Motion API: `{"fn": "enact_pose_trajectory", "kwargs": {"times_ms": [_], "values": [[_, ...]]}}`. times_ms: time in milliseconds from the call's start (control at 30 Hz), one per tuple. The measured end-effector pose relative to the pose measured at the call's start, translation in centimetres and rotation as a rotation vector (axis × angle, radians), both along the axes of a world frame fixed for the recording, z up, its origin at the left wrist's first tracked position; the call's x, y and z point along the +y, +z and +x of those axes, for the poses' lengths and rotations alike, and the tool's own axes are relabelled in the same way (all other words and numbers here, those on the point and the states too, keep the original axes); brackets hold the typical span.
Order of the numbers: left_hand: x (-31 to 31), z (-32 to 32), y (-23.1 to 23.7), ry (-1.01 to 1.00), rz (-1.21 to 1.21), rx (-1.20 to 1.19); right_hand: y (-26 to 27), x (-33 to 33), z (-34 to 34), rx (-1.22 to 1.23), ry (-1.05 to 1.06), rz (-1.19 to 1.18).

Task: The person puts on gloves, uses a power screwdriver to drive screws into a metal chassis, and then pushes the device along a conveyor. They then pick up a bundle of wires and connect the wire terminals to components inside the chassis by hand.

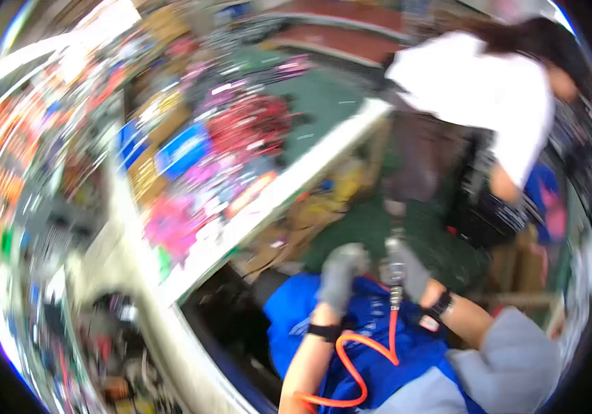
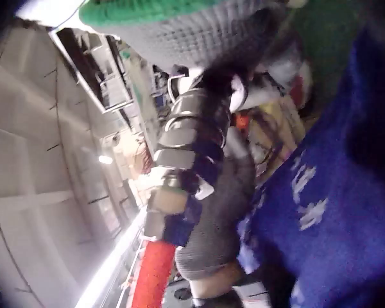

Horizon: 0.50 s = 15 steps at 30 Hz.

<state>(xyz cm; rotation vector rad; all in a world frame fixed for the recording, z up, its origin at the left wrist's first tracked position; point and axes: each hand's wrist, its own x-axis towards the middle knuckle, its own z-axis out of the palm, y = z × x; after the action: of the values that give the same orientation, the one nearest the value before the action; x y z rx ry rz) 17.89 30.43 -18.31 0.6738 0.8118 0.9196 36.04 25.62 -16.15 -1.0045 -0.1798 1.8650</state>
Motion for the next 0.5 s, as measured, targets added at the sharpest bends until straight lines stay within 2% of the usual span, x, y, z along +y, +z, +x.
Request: {"fn": "enact_pose_trajectory", "kwargs": {"times_ms": [33, 67, 100, 133, 167, 200, 233, 267, 333, 367, 433, 467, 500], "values": [[-1.6, -0.1, 1.1, -0.017, 0.123, 0.157, 0.4, 0.5, -0.9, 0.164, -0.117, -0.045], [-3.3, 0.0, 2.2, -0.022, 0.237, 0.313, 1.4, 0.4, -1.4, 0.201, -0.110, -0.040], [-4.8, -0.3, 3.8, -0.077, 0.256, 0.398, 2.8, 0.5, -3.4, -0.181, -0.218, 0.040], [-5.8, -0.5, 4.4, -0.146, 0.266, 0.478, 3.4, 0.7, -4.2, -0.192, -0.237, 0.137], [-7.1, -0.8, 4.7, -0.088, 0.215, 0.376, 4.5, 1.1, -5.2, -0.244, -0.285, 0.029], [-8.4, -1.2, 5.1, -0.040, 0.177, 0.266, 6.9, 0.4, -6.4, -0.207, -0.220, 0.031], [-9.2, -1.9, 6.1, 0.002, 0.163, 0.200, 6.2, 0.0, -5.9, -0.202, -0.159, 0.061], [-10.0, -2.4, 6.5, 0.031, 0.155, 0.132, 6.9, -0.4, -7.1, -0.271, -0.212, 0.121], [-11.9, -3.4, 5.5, 0.078, 0.143, -0.033, 9.9, -2.0, -10.1, -0.410, -0.155, 0.197], [-12.8, -4.4, 6.1, 0.072, 0.156, 0.043, 11.0, -2.6, -10.9, -0.447, -0.033, 0.311], [-14.5, -7.1, 9.0, 0.030, 0.176, 0.200, 12.9, -3.5, -14.9, -0.478, -0.039, 0.521], [-15.5, -8.2, 9.1, 0.135, 0.185, 0.226, 13.5, -3.6, -16.4, -0.490, -0.045, 0.628], [-16.5, -9.1, 9.0, 0.236, 0.194, 0.251, 11.9, -2.3, -15.8, -0.486, 0.152, 0.776]]}}
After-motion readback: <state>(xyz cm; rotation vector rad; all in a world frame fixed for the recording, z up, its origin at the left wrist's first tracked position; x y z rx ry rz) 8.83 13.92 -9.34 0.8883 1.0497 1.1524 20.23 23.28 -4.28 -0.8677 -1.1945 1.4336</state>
